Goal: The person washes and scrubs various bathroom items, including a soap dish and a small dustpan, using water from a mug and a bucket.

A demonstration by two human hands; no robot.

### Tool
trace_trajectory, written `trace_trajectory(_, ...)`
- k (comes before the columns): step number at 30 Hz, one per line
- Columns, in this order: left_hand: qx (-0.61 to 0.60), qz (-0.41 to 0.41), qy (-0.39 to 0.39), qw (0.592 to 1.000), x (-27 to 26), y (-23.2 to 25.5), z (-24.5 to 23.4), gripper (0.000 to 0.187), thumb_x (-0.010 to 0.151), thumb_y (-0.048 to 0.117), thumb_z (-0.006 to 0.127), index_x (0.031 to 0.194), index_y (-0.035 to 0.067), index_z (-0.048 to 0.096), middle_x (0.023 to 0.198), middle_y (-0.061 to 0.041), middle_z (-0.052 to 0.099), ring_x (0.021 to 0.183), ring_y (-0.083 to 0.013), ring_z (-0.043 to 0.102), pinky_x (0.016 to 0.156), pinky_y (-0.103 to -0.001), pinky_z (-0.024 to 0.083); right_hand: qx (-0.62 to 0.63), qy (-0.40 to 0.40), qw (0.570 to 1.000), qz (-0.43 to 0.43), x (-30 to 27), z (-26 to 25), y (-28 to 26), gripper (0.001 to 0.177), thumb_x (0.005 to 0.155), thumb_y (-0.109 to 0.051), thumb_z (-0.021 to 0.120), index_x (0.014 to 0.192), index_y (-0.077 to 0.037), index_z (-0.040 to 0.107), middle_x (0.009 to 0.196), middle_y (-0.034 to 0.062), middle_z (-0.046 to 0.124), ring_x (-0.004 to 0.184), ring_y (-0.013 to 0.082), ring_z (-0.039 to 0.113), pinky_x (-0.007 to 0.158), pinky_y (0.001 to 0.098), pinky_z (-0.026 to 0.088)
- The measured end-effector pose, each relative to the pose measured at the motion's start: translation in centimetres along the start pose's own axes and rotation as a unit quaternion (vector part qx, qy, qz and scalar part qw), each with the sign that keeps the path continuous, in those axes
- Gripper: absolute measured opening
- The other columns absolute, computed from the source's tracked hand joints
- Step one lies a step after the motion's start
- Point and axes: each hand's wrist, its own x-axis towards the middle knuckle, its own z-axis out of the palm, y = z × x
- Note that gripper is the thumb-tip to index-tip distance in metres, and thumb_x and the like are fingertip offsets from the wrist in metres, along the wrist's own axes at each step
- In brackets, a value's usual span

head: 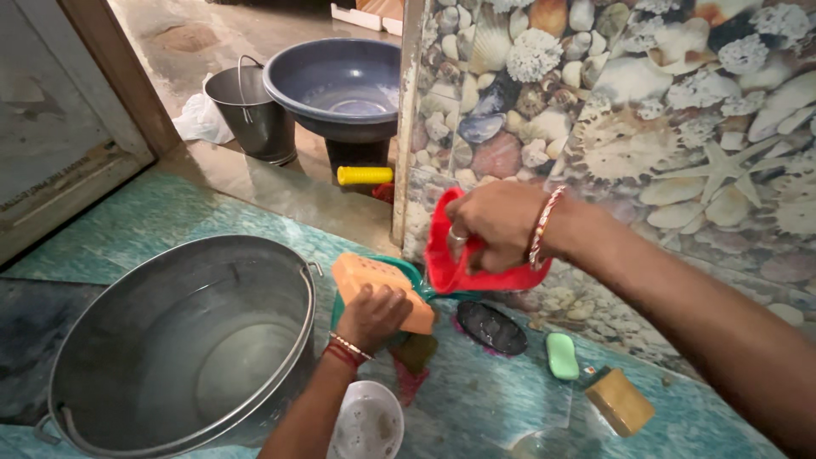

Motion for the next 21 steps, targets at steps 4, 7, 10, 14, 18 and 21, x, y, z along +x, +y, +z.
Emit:
trace_trajectory(4, 0.005, 0.042, 0.010, 0.999, 0.5, 1.2, 1.0, 0.017, 0.088, 0.027, 0.060, 0.103, 0.018, 0.062, 0.113, -0.005, 0.060, 0.110, -0.0234, 0.059, 0.094, -0.046, 0.047, -0.020, 0.009, 1.000, -0.012, 1.0, 0.1, -1.1, 0.022, 0.063, -0.027, 0.083, 0.084, -0.024, 0.080, 0.090, 0.0018, 0.070, 0.086, 0.0288, 0.070, 0.071, 0.0470, 0.056)
trace_trajectory(7, -0.049, 0.052, 0.015, 0.997, 0.4, 2.1, 1.9, 0.018, 0.089, 0.023, 0.060, 0.106, 0.019, 0.063, 0.115, -0.004, 0.060, 0.109, -0.0217, 0.059, 0.097, -0.043, 0.046, -0.031, 0.033, 0.999, -0.003, 1.1, 0.2, -0.5, 0.022, 0.063, -0.028, 0.082, 0.084, -0.022, 0.080, 0.091, 0.0036, 0.069, 0.087, 0.0297, 0.070, 0.071, 0.0472, 0.056)
trace_trajectory(10, -0.048, 0.036, 0.001, 0.998, 0.5, 2.2, 1.4, 0.016, 0.088, 0.021, 0.059, 0.103, 0.018, 0.062, 0.109, -0.005, 0.059, 0.105, -0.0229, 0.059, 0.094, -0.048, 0.046, -0.091, 0.021, 0.995, 0.047, 0.5, 0.2, 0.6, 0.021, 0.067, -0.028, 0.079, 0.087, -0.022, 0.080, 0.094, 0.0048, 0.068, 0.088, 0.0294, 0.070, 0.073, 0.0464, 0.057)
trace_trajectory(14, -0.124, -0.234, -0.082, 0.961, 3.5, 1.1, 0.3, 0.019, 0.086, 0.015, 0.063, 0.105, 0.012, 0.063, 0.108, -0.011, 0.059, 0.104, -0.0308, 0.058, 0.090, -0.045, 0.045, -0.100, 0.008, 0.992, 0.078, -0.5, -0.1, 1.2, 0.024, 0.064, -0.028, 0.078, 0.087, -0.024, 0.081, 0.093, 0.0040, 0.069, 0.088, 0.0292, 0.069, 0.075, 0.0463, 0.057)
trace_trajectory(18, -0.172, -0.500, 0.000, 0.849, 6.0, -0.9, 1.0, 0.030, 0.070, 0.012, 0.069, 0.098, 0.007, 0.062, 0.105, -0.015, 0.060, 0.103, -0.0389, 0.058, 0.091, -0.048, 0.046, -0.102, -0.001, 0.994, 0.042, -0.1, -0.9, 0.8, 0.023, 0.066, -0.029, 0.078, 0.088, -0.024, 0.081, 0.092, 0.0051, 0.069, 0.088, 0.0288, 0.070, 0.076, 0.0455, 0.057)
trace_trajectory(21, -0.236, -0.675, 0.002, 0.699, 5.6, -1.0, 3.6, 0.028, 0.076, 0.017, 0.071, 0.100, 0.003, 0.062, 0.109, -0.020, 0.062, 0.107, -0.0429, 0.059, 0.096, -0.050, 0.047, -0.123, 0.002, 0.992, 0.007, 1.4, -0.9, -0.9, 0.023, 0.063, -0.029, 0.080, 0.083, -0.020, 0.080, 0.097, 0.0040, 0.068, 0.089, 0.0298, 0.069, 0.075, 0.0463, 0.057)
